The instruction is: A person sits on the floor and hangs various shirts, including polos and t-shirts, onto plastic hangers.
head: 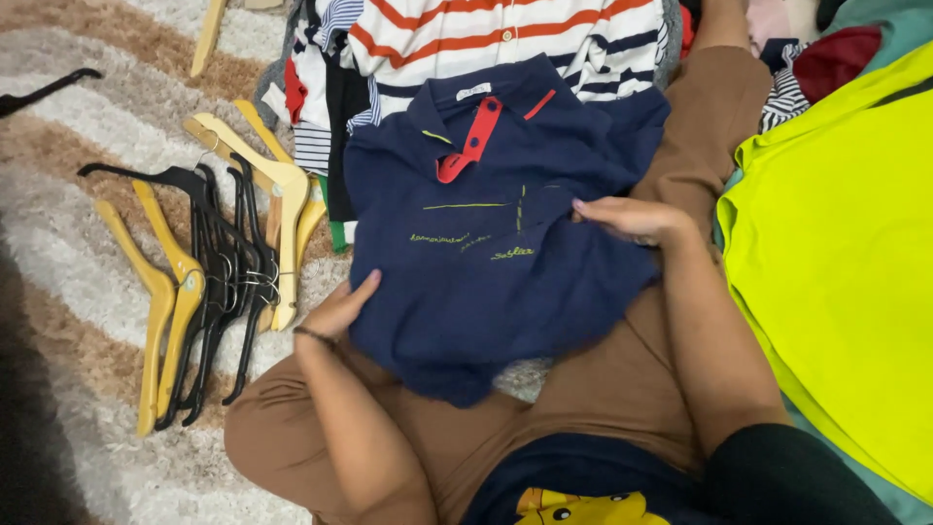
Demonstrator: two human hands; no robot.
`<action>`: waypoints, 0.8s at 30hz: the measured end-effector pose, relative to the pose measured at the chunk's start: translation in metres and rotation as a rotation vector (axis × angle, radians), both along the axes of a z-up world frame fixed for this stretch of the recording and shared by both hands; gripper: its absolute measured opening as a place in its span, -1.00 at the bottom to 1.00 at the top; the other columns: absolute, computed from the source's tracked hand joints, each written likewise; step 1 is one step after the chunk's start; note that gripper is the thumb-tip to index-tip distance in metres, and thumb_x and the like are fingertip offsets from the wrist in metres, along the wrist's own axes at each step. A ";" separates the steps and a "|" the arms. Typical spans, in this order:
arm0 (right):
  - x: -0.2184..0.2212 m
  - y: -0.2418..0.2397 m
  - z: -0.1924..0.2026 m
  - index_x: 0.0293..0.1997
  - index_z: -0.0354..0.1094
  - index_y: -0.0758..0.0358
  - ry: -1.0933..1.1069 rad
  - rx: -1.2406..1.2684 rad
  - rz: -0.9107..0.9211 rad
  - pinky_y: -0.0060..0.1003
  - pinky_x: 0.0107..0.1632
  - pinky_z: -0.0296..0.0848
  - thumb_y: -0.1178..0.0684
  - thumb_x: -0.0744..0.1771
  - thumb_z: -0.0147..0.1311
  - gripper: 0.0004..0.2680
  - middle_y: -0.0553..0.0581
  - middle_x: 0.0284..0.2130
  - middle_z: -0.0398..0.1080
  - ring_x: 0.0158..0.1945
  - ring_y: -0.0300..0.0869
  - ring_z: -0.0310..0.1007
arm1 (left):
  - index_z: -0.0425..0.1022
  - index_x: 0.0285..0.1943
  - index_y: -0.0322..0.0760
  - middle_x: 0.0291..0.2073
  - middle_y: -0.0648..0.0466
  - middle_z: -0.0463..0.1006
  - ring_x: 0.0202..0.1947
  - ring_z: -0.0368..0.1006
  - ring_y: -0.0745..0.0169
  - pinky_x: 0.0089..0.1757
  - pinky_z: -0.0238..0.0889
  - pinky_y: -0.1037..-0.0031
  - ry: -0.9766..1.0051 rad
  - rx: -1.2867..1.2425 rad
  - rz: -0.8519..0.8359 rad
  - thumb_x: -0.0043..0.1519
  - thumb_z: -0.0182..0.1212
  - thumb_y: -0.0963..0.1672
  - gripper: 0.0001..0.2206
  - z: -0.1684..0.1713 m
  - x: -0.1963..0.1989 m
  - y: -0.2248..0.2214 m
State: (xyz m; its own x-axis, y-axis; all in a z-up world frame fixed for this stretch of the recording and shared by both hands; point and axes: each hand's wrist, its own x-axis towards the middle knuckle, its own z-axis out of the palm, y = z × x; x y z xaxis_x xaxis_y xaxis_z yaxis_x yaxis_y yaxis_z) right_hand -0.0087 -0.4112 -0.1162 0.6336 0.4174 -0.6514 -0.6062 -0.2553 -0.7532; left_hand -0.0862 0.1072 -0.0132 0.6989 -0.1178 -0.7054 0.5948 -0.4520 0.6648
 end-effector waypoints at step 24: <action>0.017 0.078 0.083 -0.05 0.38 0.08 -1.025 -0.781 -0.332 -0.01 -0.19 0.41 0.16 0.26 0.29 -0.77 0.16 -0.40 0.43 -0.31 0.09 0.48 | 0.43 0.10 -0.24 -0.14 -0.09 0.58 -0.06 0.53 -0.17 -0.05 0.42 0.19 -1.071 0.375 0.458 0.25 0.31 -0.17 -0.73 -0.138 0.073 -0.062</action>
